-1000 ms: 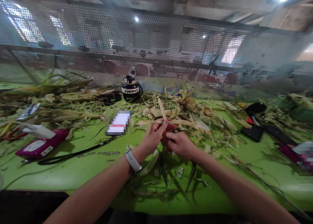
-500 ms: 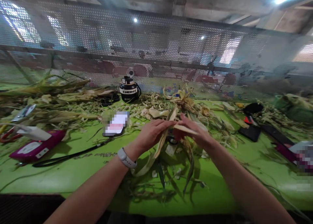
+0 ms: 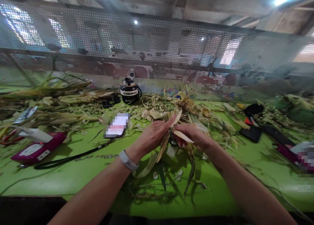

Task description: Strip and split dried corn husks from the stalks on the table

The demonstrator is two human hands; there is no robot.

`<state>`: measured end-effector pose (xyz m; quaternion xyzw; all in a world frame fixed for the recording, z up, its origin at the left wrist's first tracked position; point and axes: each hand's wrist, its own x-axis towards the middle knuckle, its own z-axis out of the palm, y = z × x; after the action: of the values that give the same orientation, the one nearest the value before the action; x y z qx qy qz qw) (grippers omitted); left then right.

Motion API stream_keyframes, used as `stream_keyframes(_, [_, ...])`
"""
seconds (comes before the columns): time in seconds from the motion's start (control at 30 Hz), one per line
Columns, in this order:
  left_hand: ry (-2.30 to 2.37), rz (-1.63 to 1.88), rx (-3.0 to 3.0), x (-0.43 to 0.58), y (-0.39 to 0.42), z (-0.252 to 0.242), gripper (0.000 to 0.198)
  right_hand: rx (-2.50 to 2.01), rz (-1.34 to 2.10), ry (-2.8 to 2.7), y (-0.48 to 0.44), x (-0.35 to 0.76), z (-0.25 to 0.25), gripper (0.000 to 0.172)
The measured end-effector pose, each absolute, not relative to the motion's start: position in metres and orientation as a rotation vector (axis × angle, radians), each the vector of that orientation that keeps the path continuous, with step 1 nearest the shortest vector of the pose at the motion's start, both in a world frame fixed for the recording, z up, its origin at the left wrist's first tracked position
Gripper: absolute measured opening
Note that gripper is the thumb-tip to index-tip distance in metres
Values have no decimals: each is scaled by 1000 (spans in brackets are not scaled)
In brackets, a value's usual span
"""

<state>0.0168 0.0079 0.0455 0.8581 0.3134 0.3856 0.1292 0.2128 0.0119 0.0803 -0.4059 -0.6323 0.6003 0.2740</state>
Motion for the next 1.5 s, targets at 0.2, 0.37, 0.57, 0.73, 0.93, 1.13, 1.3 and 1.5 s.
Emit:
stream_keyframes(0.2, [823, 1264, 2170, 22, -1, 46, 65, -1054, 1670, -1545, 13, 208, 77, 15])
stream_keyframes(0.37, [916, 1545, 1800, 25, -3, 50, 55, -1119, 1470, -1606, 11, 205, 79, 15])
stream_keyframes(0.57, [1222, 1235, 2302, 24, 3, 48, 34, -1060, 1121, -1965, 11, 202, 67, 17])
stream_keyframes(0.73, [1125, 1191, 2300, 28, 0, 49, 43, -1108, 921, -2098, 10, 203, 67, 17])
stream_keyframes(0.93, [1010, 1197, 2092, 29, -3, 51, 38, -1038, 984, -2151, 7, 201, 70, 19])
stream_keyframes(1.13, [861, 1186, 1777, 31, -8, 55, 35, -867, 1279, -2132, 8, 205, 69, 29])
stream_keyframes(1.3, [755, 1182, 1579, 31, -14, 61, 33, -790, 1530, -1995, 4, 204, 70, 41])
stream_keyframes(1.5, [895, 1231, 1463, 29, -9, 59, 39, -828, 1432, -2029, 4, 200, 67, 46])
